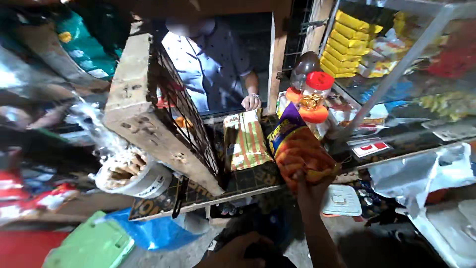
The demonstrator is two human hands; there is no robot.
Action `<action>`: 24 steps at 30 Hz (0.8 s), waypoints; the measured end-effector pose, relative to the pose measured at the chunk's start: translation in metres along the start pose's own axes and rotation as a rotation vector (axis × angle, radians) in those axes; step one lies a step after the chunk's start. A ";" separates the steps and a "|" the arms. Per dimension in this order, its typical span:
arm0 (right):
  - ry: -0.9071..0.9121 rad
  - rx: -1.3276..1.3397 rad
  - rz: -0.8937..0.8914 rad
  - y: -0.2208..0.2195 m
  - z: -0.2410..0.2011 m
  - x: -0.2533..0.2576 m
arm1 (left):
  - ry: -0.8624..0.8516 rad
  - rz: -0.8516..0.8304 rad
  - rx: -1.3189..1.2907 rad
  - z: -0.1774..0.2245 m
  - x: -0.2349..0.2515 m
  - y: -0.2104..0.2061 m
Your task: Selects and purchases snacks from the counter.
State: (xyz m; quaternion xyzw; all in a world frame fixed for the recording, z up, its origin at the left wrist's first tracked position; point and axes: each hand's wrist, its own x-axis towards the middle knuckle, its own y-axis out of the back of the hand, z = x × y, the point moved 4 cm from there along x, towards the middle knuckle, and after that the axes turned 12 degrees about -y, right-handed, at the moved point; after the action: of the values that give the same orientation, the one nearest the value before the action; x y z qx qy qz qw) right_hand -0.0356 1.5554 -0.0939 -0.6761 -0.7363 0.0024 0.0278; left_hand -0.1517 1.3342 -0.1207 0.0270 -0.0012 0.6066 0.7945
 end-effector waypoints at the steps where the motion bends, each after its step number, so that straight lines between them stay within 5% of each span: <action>1: -0.017 -0.061 -0.050 -0.004 0.004 0.005 | 0.010 0.021 0.000 0.001 0.001 -0.002; 6: -0.071 -0.110 -0.161 -0.002 0.007 0.011 | 0.009 0.129 0.008 -0.001 -0.002 -0.008; 11: 0.231 -0.217 -0.043 0.028 0.055 -0.031 | 0.005 0.232 0.018 -0.009 -0.007 -0.010; 14: 0.300 -0.503 -0.408 0.040 0.103 -0.078 | -0.017 0.287 0.025 -0.013 -0.010 -0.014; 17: -0.198 -0.811 -1.224 0.040 0.156 -0.095 | -0.054 0.292 0.022 -0.015 -0.009 -0.020; 19: -0.463 -1.210 -1.540 0.052 0.187 -0.096 | -0.093 0.293 0.030 -0.014 -0.010 -0.025; 21: -0.528 -1.407 -1.543 0.061 0.217 -0.087 | -0.148 0.311 0.028 -0.014 -0.013 -0.027; 24: -0.641 -1.036 -1.237 0.069 0.280 -0.070 | -0.157 0.334 -0.128 -0.006 -0.022 -0.022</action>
State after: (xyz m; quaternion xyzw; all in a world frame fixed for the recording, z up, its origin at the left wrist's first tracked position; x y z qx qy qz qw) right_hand 0.0261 1.5013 -0.3791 -0.0486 -0.8523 -0.1583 -0.4962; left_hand -0.1362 1.3070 -0.1283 0.0232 -0.1063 0.7249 0.6802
